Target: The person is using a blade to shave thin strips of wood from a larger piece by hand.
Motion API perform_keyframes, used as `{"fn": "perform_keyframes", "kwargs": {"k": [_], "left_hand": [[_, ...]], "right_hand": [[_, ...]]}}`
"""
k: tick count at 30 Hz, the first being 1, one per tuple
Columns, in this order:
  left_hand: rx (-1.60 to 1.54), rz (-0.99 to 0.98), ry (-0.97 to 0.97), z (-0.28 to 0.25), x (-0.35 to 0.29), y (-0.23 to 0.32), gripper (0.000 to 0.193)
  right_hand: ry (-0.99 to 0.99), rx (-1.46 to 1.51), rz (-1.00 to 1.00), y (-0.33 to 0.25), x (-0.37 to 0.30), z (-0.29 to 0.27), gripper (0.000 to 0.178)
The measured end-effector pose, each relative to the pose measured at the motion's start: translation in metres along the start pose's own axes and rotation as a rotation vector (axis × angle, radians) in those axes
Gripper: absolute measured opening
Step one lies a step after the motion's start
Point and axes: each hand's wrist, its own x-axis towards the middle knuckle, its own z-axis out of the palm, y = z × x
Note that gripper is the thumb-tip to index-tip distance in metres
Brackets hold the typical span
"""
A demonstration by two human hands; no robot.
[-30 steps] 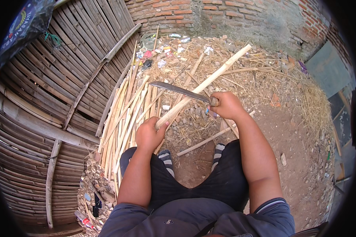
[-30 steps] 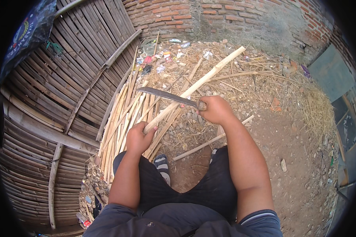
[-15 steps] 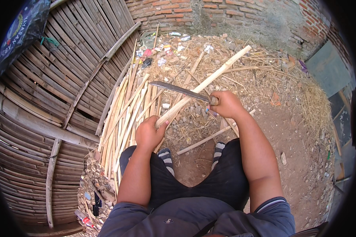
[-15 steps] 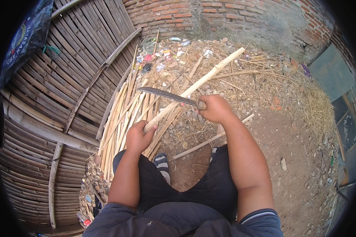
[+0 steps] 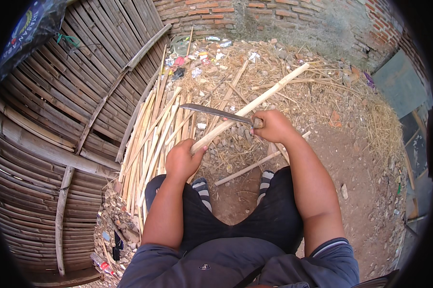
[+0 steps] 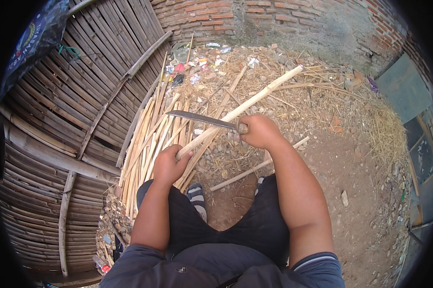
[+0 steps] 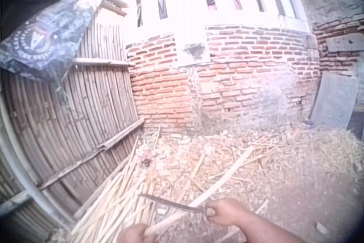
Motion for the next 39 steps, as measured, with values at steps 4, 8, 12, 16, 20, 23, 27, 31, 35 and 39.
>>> {"fn": "perform_keyframes", "kwargs": {"k": [4,8,12,16,20,23,27,31,35,39], "left_hand": [[0.006,0.001,-0.004,0.0,0.0,0.0,0.041],[0.005,0.004,-0.012,0.001,0.0,-0.001,0.042],[-0.005,0.031,-0.015,0.002,-0.001,-0.001,0.042],[0.013,0.06,-0.024,0.004,0.0,-0.002,0.041],[0.01,0.063,-0.007,0.004,-0.001,-0.002,0.041],[-0.003,0.036,0.012,0.005,-0.001,-0.004,0.041],[-0.044,-0.01,0.01,0.001,0.0,-0.001,0.043],[-0.056,-0.044,-0.004,0.0,-0.001,-0.001,0.044],[-0.068,-0.024,0.013,-0.001,-0.001,-0.002,0.042],[-0.083,-0.022,0.026,0.002,0.0,0.0,0.043]], "right_hand": [[-0.02,-0.003,0.012,-0.004,0.0,-0.002,0.046],[-0.046,-0.004,0.028,-0.008,0.0,-0.004,0.046],[-0.123,-0.04,0.068,-0.02,-0.001,-0.01,0.043],[-0.144,-0.057,0.089,-0.021,0.0,-0.008,0.043],[-0.114,-0.045,0.065,-0.019,-0.002,-0.008,0.045],[-0.095,0.031,0.119,-0.016,-0.003,-0.016,0.047],[-0.028,0.028,0.123,-0.005,-0.003,-0.018,0.048],[-0.008,-0.027,0.098,-0.022,-0.008,-0.018,0.045],[0.009,0.004,0.08,-0.016,-0.007,-0.025,0.043],[0.138,0.082,0.157,0.015,-0.002,-0.026,0.04]]}}
